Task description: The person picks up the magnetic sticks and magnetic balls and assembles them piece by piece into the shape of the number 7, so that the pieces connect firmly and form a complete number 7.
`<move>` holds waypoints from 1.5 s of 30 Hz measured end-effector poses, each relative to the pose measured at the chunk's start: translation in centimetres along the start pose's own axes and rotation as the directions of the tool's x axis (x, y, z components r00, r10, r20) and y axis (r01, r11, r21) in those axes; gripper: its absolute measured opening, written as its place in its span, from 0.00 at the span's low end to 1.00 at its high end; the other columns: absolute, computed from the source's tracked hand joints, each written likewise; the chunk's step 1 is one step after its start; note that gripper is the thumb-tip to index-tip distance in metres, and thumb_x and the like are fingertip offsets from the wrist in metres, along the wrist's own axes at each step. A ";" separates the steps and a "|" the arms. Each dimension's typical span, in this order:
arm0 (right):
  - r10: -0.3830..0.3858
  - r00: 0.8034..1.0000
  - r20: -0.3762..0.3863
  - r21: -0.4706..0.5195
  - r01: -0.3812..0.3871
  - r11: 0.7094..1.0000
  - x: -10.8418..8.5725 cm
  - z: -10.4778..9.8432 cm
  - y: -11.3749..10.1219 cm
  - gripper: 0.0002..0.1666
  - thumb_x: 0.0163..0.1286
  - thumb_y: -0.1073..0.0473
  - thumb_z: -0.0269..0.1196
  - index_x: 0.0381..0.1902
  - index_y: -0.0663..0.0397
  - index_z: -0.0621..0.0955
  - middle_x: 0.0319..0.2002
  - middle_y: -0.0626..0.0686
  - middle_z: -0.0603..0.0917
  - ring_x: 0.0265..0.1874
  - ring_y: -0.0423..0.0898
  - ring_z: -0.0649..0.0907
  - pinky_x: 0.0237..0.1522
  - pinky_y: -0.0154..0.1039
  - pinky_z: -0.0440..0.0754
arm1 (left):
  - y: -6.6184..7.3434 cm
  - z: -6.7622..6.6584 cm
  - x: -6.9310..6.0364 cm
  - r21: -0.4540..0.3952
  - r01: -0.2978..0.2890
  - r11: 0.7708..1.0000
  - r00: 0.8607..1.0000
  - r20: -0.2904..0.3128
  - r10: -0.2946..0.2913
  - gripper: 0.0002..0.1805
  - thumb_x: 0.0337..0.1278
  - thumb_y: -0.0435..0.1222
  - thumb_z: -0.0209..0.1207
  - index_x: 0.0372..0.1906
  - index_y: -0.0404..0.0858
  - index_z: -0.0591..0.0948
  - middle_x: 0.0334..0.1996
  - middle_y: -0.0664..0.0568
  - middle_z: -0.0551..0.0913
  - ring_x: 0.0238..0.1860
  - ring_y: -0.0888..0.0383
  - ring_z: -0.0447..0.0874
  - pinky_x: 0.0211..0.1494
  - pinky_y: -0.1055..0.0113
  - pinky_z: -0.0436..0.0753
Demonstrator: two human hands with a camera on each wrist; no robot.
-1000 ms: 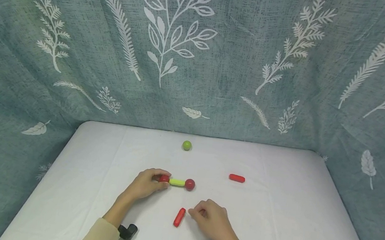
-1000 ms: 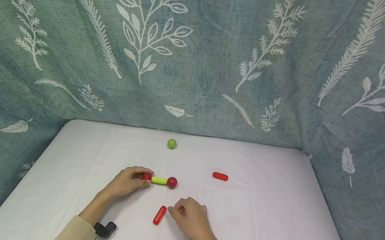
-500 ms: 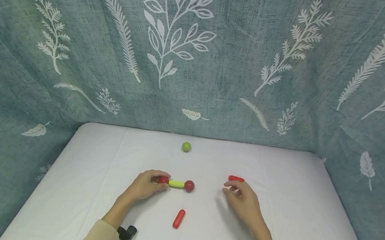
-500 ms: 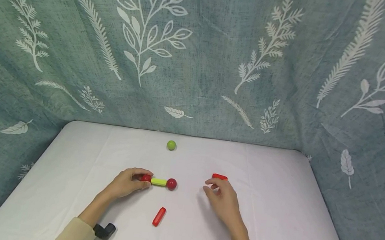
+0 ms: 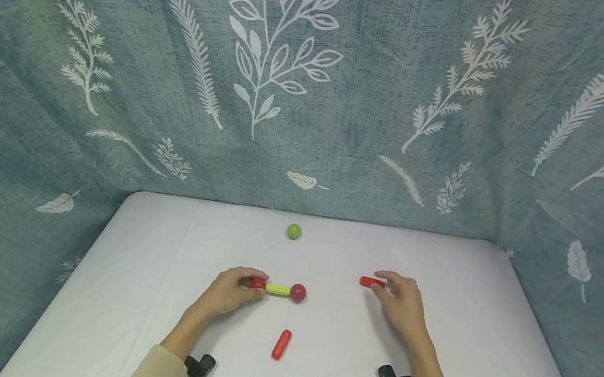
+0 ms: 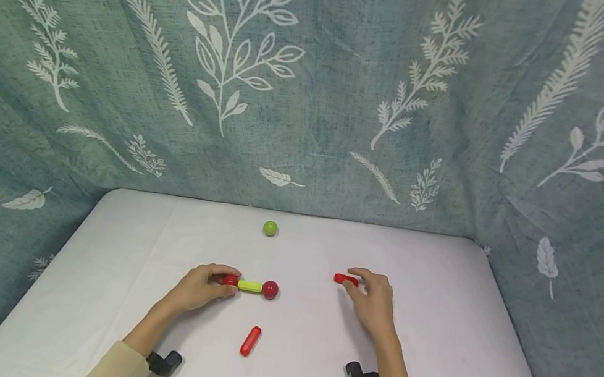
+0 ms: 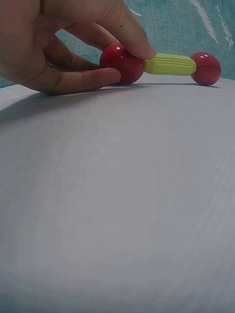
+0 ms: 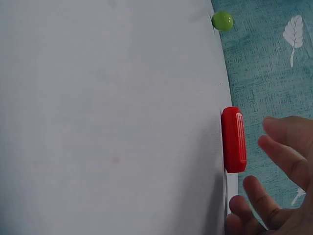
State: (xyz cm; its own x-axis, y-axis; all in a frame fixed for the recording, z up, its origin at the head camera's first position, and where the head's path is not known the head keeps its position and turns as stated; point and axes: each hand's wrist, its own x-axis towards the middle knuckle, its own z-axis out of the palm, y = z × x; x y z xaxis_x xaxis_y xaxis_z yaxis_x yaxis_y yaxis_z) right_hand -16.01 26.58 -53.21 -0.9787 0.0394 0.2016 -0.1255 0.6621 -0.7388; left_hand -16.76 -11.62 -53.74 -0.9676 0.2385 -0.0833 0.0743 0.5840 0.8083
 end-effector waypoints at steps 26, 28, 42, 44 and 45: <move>0.107 0.994 0.009 -0.165 -0.104 0.981 0.6 1.6 0.8 0.18 0.64 0.59 0.69 0.52 0.58 0.84 0.50 0.70 0.76 0.48 0.64 0.72 0.44 0.57 0.65 | -0.1 0.0 0.1 -0.006 0.003 1.000 1.000 -0.007 -0.003 0.16 0.56 0.44 0.71 0.50 0.55 0.86 0.51 0.55 0.84 0.55 0.52 0.79 0.56 0.48 0.78; 0.105 0.994 0.006 -0.167 -0.103 0.981 0.7 1.6 0.8 0.18 0.64 0.59 0.69 0.51 0.58 0.85 0.49 0.69 0.76 0.47 0.63 0.72 0.43 0.56 0.65 | -0.2 0.0 0.1 -0.004 0.001 1.000 1.000 -0.006 -0.001 0.16 0.56 0.44 0.71 0.50 0.55 0.86 0.51 0.55 0.84 0.55 0.52 0.79 0.56 0.48 0.77; 0.117 0.990 0.081 -0.097 -0.109 0.989 0.3 1.0 -0.9 0.17 0.64 0.60 0.70 0.50 0.61 0.84 0.37 0.58 0.80 0.30 0.50 0.75 0.30 0.42 0.72 | 0.0 0.0 0.1 -0.004 -0.003 1.000 1.000 0.001 0.003 0.16 0.56 0.44 0.71 0.50 0.55 0.86 0.50 0.56 0.84 0.54 0.54 0.79 0.55 0.49 0.77; 0.132 0.987 0.095 -0.079 -0.125 0.989 0.1 1.0 -1.1 0.17 0.65 0.60 0.70 0.50 0.61 0.84 0.37 0.56 0.81 0.30 0.49 0.75 0.29 0.41 0.73 | 0.0 0.0 0.1 0.001 0.002 1.000 1.000 0.000 -0.002 0.16 0.56 0.44 0.71 0.50 0.54 0.86 0.48 0.57 0.84 0.52 0.55 0.79 0.53 0.50 0.77; 0.135 0.986 0.096 -0.070 -0.129 0.989 0.0 1.1 -1.2 0.17 0.65 0.60 0.70 0.50 0.60 0.84 0.37 0.56 0.81 0.30 0.48 0.75 0.29 0.40 0.73 | 0.0 0.0 0.1 0.003 0.005 1.000 1.000 0.000 -0.005 0.16 0.56 0.44 0.71 0.50 0.54 0.86 0.48 0.58 0.84 0.51 0.56 0.78 0.53 0.50 0.77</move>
State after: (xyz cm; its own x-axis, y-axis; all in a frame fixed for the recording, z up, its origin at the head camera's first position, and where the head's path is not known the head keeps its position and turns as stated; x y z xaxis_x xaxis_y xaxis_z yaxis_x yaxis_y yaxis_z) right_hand -15.99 24.97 -53.00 -0.9977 0.0564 0.0370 0.0133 0.7023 -0.7117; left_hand -16.83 -11.62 -53.69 -0.9679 0.2355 -0.0878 0.0698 0.5874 0.8063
